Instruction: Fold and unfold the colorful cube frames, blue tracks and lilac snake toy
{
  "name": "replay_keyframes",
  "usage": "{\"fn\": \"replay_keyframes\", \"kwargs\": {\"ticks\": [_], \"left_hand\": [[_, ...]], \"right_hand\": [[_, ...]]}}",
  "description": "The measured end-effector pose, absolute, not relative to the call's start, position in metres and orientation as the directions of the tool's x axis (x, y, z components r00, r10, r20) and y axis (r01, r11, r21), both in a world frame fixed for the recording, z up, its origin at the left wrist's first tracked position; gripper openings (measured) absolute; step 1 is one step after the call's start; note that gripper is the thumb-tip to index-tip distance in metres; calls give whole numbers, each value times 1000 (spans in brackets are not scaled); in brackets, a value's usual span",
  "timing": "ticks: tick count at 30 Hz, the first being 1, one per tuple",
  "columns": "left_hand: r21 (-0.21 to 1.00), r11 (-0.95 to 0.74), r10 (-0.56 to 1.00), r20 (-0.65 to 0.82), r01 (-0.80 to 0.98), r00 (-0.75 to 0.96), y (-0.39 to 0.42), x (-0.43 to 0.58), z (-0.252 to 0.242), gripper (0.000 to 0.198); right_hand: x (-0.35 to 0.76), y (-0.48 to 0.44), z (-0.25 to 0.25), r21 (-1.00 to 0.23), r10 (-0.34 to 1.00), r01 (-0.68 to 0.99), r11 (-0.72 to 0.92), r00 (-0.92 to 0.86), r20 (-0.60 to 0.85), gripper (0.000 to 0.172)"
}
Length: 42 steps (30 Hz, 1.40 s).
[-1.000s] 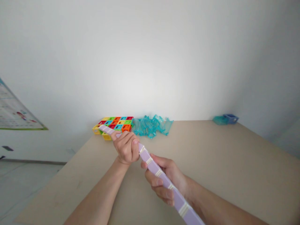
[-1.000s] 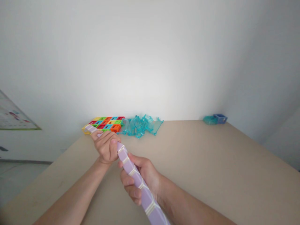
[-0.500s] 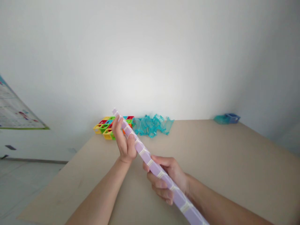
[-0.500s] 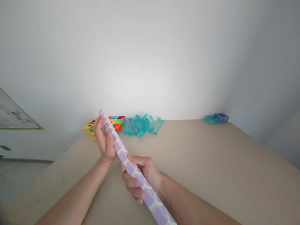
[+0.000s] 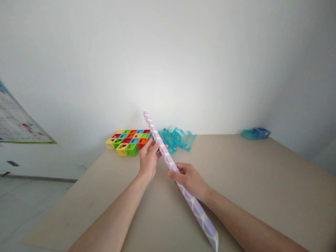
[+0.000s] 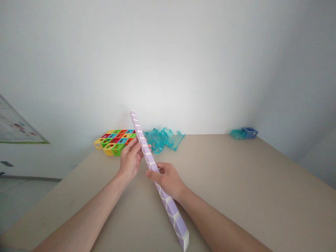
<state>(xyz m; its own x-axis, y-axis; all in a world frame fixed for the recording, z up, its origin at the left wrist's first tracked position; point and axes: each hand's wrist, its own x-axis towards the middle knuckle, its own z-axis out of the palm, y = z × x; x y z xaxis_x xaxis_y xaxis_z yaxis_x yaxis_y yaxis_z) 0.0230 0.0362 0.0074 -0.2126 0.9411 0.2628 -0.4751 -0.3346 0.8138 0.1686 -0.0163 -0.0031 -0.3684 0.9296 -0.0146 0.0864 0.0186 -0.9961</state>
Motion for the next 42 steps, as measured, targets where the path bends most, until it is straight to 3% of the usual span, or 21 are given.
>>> {"fn": "replay_keyframes", "kwargs": {"ticks": [4, 7, 9, 12, 20, 25, 32, 36, 42], "left_hand": [[762, -269, 963, 223, -589, -152, 34, 21, 12, 25], [713, -236, 972, 185, -661, -147, 35, 19, 14, 27], [679, -211, 977, 144, -703, -155, 36, 18, 15, 26], [638, -174, 982, 56, -750, -180, 38, 17, 17, 18], [470, -200, 979, 68, -860, -191, 41, -7, 25, 30], [414, -226, 974, 95, -882, -205, 40, -22, 24, 32], [520, -236, 971, 167, -821, -173, 33, -18, 23, 35], [583, -95, 985, 174, -807, 10, 26, 11, 16, 33], [763, 105, 967, 70, -638, 244, 21, 41, -1, 16]], "right_hand": [[184, -9, 2, -893, 929, 386, 231, -361, 84, 28], [196, -6, 12, -584, 935, 730, 354, -297, 195, 25], [202, -4, 18, -367, 928, 862, 349, -265, 262, 23], [208, -1, 22, -231, 925, 926, 299, -223, 307, 22], [222, 14, 14, -155, 972, 978, 136, -102, 211, 23], [221, 18, 9, -132, 975, 976, 176, -154, 161, 20], [207, 8, 6, -127, 939, 935, 332, -314, 143, 16], [199, 1, 10, -140, 902, 895, 423, -400, 163, 14], [203, 3, 18, -124, 862, 886, 447, -389, 325, 24]]}}
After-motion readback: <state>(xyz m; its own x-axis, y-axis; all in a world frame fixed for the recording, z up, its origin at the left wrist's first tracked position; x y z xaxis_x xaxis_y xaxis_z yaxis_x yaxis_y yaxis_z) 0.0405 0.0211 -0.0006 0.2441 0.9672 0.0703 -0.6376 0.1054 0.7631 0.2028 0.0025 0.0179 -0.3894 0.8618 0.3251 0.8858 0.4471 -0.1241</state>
